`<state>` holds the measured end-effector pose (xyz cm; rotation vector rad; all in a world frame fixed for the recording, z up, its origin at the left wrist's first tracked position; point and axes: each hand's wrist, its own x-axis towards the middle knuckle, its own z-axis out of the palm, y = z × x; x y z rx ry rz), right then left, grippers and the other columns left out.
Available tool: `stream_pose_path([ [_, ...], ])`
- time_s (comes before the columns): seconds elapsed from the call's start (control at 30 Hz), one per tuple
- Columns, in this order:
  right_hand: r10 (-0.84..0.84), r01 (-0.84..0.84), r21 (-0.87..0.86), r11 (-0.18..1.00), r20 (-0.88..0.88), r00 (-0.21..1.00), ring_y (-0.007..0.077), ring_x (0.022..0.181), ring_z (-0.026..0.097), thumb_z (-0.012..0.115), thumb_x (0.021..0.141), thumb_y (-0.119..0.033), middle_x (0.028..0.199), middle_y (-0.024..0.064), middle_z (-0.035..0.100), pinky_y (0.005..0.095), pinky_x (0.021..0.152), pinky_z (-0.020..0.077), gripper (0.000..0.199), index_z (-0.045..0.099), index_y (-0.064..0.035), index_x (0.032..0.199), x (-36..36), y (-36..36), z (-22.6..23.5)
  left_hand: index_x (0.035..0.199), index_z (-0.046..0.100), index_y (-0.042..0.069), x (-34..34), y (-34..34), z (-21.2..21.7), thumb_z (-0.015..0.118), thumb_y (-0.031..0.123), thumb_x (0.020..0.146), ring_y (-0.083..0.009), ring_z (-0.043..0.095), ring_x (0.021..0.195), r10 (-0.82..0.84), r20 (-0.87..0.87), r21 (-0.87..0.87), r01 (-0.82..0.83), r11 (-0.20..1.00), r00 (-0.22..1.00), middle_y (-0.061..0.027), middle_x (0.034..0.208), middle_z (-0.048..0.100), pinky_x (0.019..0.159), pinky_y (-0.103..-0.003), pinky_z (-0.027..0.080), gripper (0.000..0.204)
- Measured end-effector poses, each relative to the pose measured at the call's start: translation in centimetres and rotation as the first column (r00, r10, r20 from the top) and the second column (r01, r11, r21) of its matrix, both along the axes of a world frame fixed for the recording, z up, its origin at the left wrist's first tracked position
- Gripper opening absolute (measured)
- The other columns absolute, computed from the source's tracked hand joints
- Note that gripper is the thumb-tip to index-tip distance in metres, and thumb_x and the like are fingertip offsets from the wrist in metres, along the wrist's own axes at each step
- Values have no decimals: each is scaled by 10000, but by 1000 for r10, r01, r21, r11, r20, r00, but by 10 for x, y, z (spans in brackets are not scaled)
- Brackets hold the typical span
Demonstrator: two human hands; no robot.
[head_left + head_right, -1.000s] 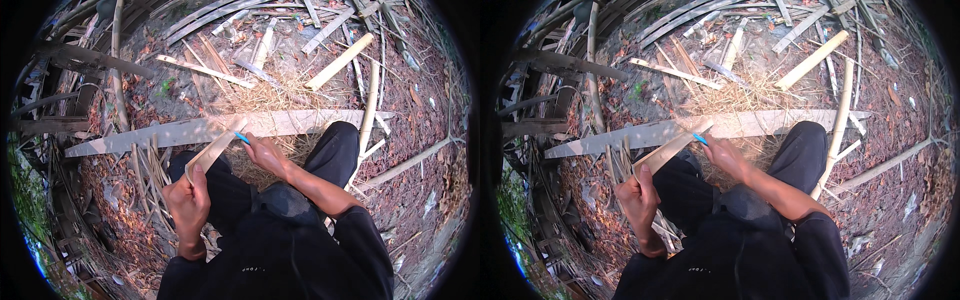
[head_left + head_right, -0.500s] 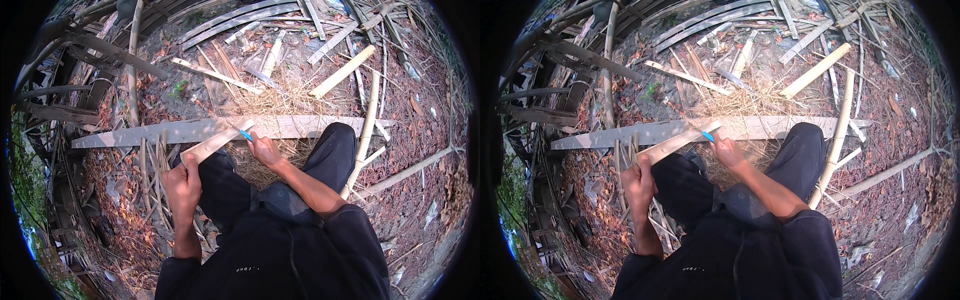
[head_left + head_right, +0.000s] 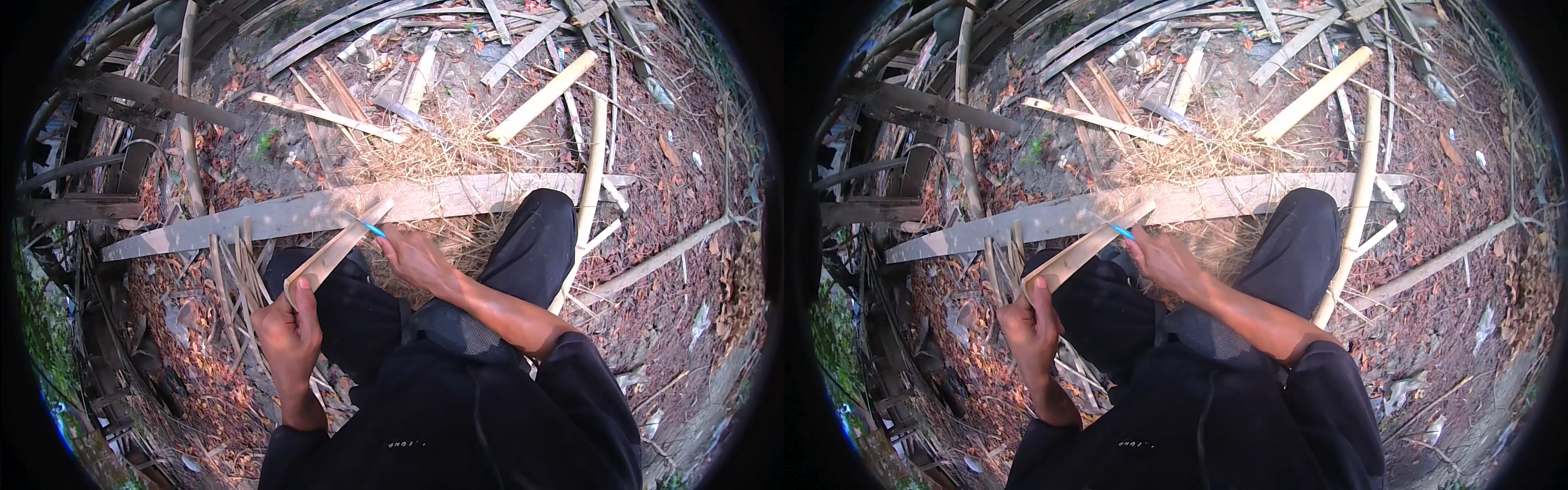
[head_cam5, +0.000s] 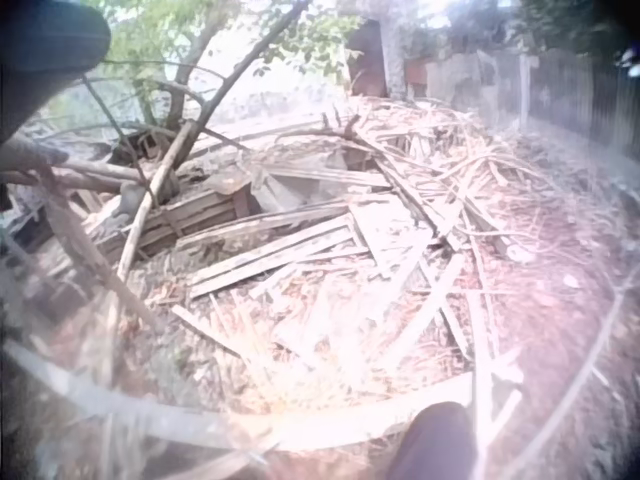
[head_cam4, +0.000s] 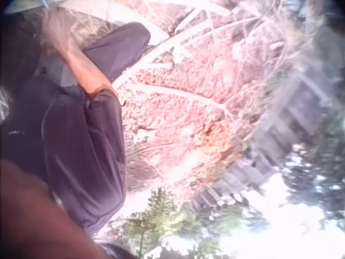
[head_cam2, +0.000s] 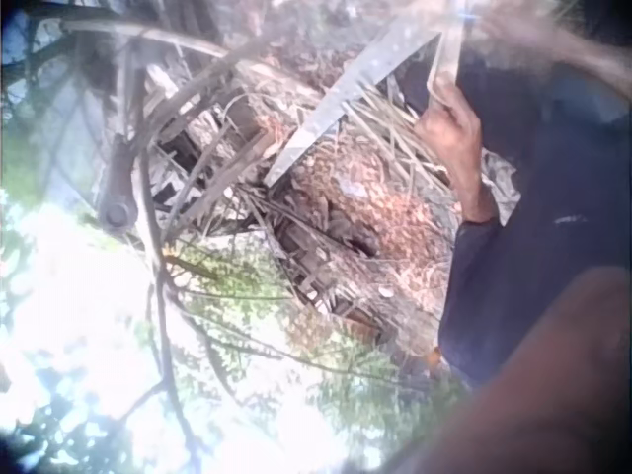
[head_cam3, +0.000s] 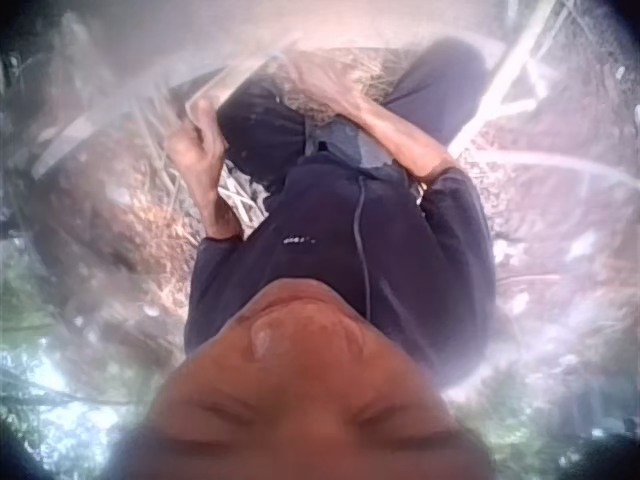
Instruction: The person sits on the ground and uses a blue utility knife to split a long piece of bamboo into thin strips. They hold the bamboo with their left hand and carefully slice along its length with the knife in their right hand, creating multiple narrow slivers.
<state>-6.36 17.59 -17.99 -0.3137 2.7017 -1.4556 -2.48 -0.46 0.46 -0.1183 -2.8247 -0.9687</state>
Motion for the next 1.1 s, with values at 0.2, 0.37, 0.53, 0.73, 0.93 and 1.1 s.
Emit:
stream_pose_path([
  [0.2, -136, 71, 555, 829, 76, 988, 282, 498, 616, 473, 1044, -284, 566, 141, 592, 440, 431, 491, 340, 558, 42, 1088, 17, 53, -152, 785, 681, -51, 0, 2, 8, 612, 62, 969, -112, 417, 383, -55, 28, -25, 56, 998, 998, -83, 470, 437, 408, -304, 295, 227],
  [0.37, -223, 202, 229, 952, 69, 972, 430, 590, 633, 435, 1049, -290, 622, 252, 607, 518, 579, 516, 325, 529, 20, 1020, -1, 25, -83, 766, 656, -45, 3, -4, -3, 588, 53, 978, -121, 490, 376, -31, 22, 86, 29, 996, 999, -40, 477, 516, 404, -278, 333, 244],
  [0.53, -211, 214, 5, 977, 179, 961, 440, 559, 593, 473, 1029, -221, 603, 249, 578, 535, 555, 437, 250, 514, 20, 978, -15, 39, -19, 684, 581, -13, -16, 6, 4, 587, 49, 977, -138, 525, 380, -62, 22, 71, 60, 996, 998, -32, 473, 520, 405, -280, 356, 300],
  [0.73, 16, -8, -161, 987, 49, 999, 432, 531, 556, 521, 1003, -167, 628, 219, 562, 487, 511, 401, 178, 478, 7, 999, -5, 22, 62, 654, 508, -5, -26, 4, -1, 613, 35, 958, -164, 470, 379, -83, -7, 55, 83, 995, 997, -63, 475, 456, 412, -295, 331, 325],
  [0.93, 102, -105, -135, 985, -27, 994, 438, 565, 582, 578, 956, -104, 660, 212, 580, 501, 503, 442, 155, 470, 6, 975, 14, 8, 120, 690, 543, -16, -30, 14, 1, 628, 32, 951, -180, 411, 372, -79, 15, 76, 77, 994, 997, -83, 480, 413, 408, -318, 307, 279],
  [1.1, 60, -62, -17, 998, -70, 996, 433, 558, 589, 604, 935, -102, 658, 202, 592, 508, 499, 453, 155, 478, -16, 965, 8, 7, 101, 762, 625, -29, -31, 11, 2, 613, 44, 962, -176, 426, 367, -26, 50, 65, 23, 998, 998, -93, 481, 432, 401, -316, 314, 214],
])
